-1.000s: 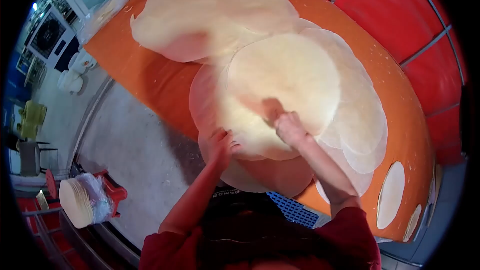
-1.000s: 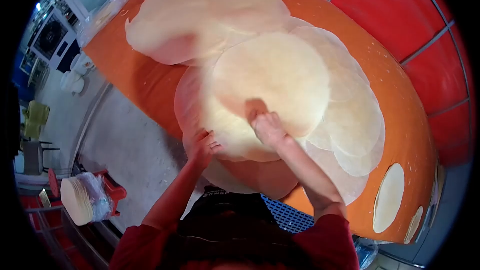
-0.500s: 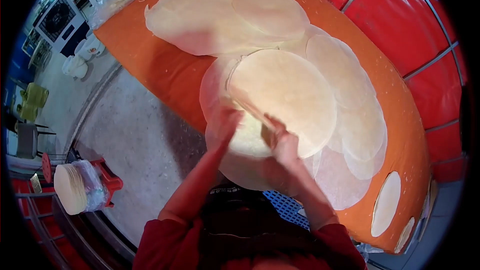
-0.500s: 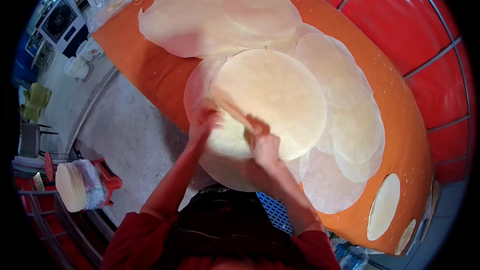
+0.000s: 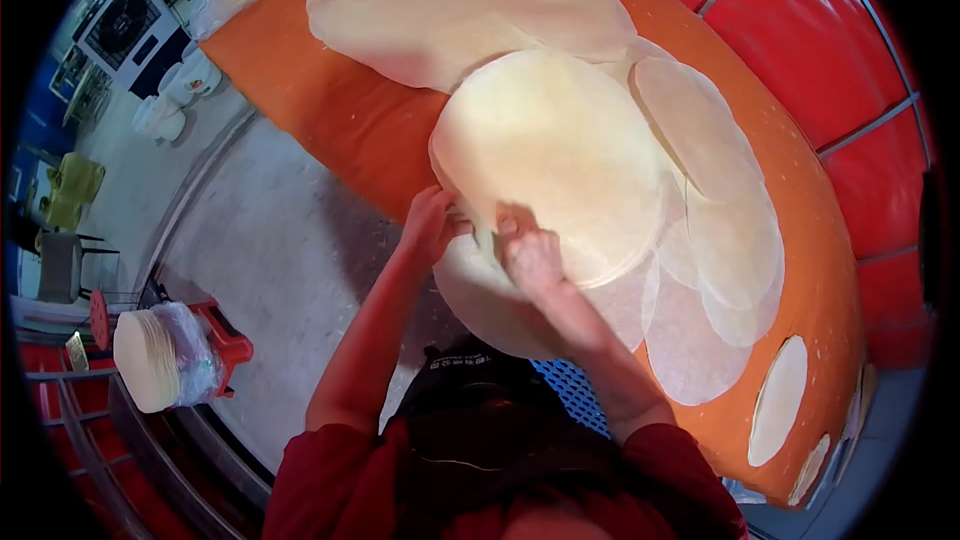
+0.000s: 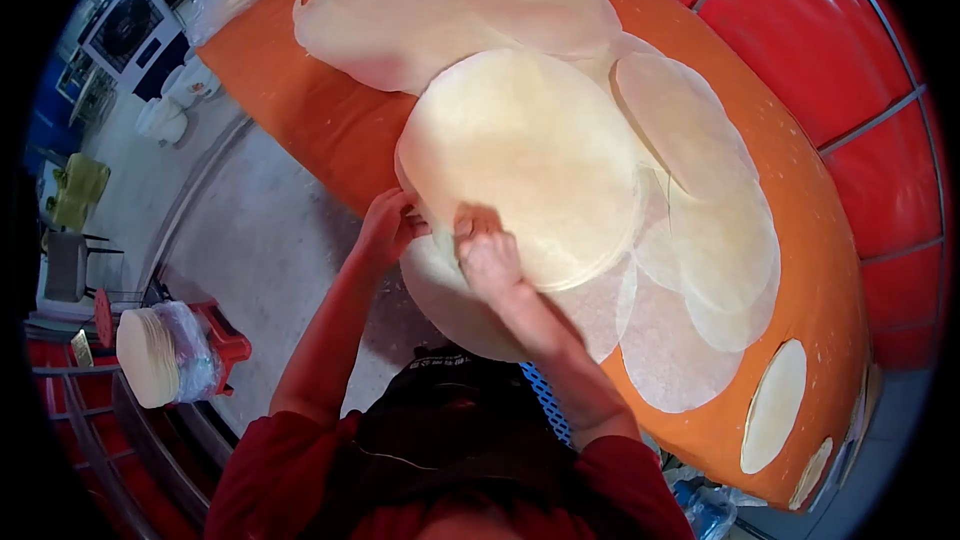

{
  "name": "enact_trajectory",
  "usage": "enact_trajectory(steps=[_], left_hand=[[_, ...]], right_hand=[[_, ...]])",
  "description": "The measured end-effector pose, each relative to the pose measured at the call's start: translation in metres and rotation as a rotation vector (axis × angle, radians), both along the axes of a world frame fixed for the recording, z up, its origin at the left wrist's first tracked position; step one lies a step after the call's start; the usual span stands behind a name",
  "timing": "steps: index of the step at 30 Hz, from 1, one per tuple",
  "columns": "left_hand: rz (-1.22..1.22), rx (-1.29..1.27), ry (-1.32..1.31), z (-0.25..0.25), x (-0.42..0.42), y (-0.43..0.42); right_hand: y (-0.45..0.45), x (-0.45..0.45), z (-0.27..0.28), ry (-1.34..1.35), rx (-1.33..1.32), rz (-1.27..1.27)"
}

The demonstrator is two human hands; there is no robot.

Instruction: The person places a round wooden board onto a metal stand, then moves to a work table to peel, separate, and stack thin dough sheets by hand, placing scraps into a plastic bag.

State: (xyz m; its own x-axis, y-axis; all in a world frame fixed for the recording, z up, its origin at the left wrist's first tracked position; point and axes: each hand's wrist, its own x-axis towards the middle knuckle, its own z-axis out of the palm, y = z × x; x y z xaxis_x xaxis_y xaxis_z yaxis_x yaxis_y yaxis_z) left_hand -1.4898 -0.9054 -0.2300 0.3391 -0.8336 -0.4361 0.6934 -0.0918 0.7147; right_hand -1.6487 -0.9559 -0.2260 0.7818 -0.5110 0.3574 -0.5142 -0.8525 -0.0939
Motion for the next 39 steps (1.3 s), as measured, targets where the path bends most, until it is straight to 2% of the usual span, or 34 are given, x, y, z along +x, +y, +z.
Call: enact_trajectory(steps=[1, 3, 5, 9, 11, 12, 13, 14, 16, 17, 19, 20, 22, 23, 24, 25, 27, 28, 31, 34, 37, 39], left_hand=[[-0.02, -0.039, -0.013, 0.003, 0.002, -0.005], [-0.064, -0.111, -0.029, 0.006, 0.003, -0.013], [-0.042, -0.136, -0.034, 0.03, -0.01, -0.019], [-0.014, -0.193, -0.027, 0.032, -0.013, -0.019], [0.152, 0.099, -0.391, 0.025, -0.008, -0.001], [0.23, 0.244, -0.575, 0.02, -0.004, 0.013], [0.103, 0.286, -0.583, 0.011, 0.007, 0.031], [-0.022, 0.331, -0.585, -0.006, 0.012, 0.048], [-0.215, 0.49, -0.358, -0.05, -0.001, 0.067], [-0.196, 0.348, -0.251, -0.07, -0.012, 0.074], [-0.15, 0.06, -0.037, -0.091, -0.034, 0.08], [-0.167, 0.018, 0.053, -0.093, -0.033, 0.084], [-0.18, -0.063, 0.234, -0.077, -0.032, 0.094], [-0.207, -0.106, 0.337, -0.073, -0.033, 0.101], [-0.231, -0.151, 0.436, -0.069, -0.034, 0.107], [-0.257, -0.198, 0.53, -0.064, -0.034, 0.113], [-0.238, -0.262, 0.713, -0.046, -0.046, 0.117], [-0.23, -0.289, 0.81, -0.038, -0.053, 0.121], [-0.291, -0.35, 0.931, -0.02, -0.066, 0.124], [-0.326, -0.386, 0.861, -0.007, -0.068, 0.121], [-0.361, -0.41, 0.904, 0.001, -0.071, 0.119], [-0.379, -0.346, 0.813, 0.009, -0.072, 0.117]], right_hand=[[0.01, 0.004, -0.002, -0.188, -0.017, -0.022], [0.018, 0.0, 0.005, -0.25, 0.174, -0.123], [0.019, -0.001, 0.01, -0.325, 0.324, -0.184], [0.015, -0.003, 0.024, -0.37, 0.345, -0.18], [-0.025, -0.006, -0.004, -0.415, 0.596, -0.135], [-0.04, -0.015, 0.021, -0.369, 0.752, -0.161], [-0.055, -0.023, 0.06, -0.326, 0.901, -0.181], [-0.072, -0.033, 0.091, -0.325, 0.698, -0.146], [-0.062, -0.044, 0.168, -0.084, 0.35, -0.153], [-0.048, -0.046, 0.2, 0.144, 0.191, -0.184], [-0.025, -0.06, 0.187, -0.031, 0.052, -0.02], [-0.012, -0.066, 0.175, -0.117, -0.017, 0.067], [0.008, -0.073, 0.121, -0.01, -0.086, 0.136], [0.018, -0.083, 0.086, -0.024, 0.064, 0.136], [0.021, -0.095, 0.043, 0.151, 0.062, 0.138], [0.028, -0.099, 0.023, 0.299, 0.232, 0.074], [0.045, -0.095, 0.017, -0.01, 0.126, 0.09], [0.057, -0.097, 0.015, -0.002, 0.129, 0.097], [0.09, -0.105, 0.012, 0.015, 0.106, 0.097], [0.112, -0.114, 0.011, -0.038, 0.129, 0.11], [0.121, -0.122, 0.016, -0.083, 0.179, 0.101], [0.129, -0.12, 0.02, -0.114, 0.221, 0.093]])
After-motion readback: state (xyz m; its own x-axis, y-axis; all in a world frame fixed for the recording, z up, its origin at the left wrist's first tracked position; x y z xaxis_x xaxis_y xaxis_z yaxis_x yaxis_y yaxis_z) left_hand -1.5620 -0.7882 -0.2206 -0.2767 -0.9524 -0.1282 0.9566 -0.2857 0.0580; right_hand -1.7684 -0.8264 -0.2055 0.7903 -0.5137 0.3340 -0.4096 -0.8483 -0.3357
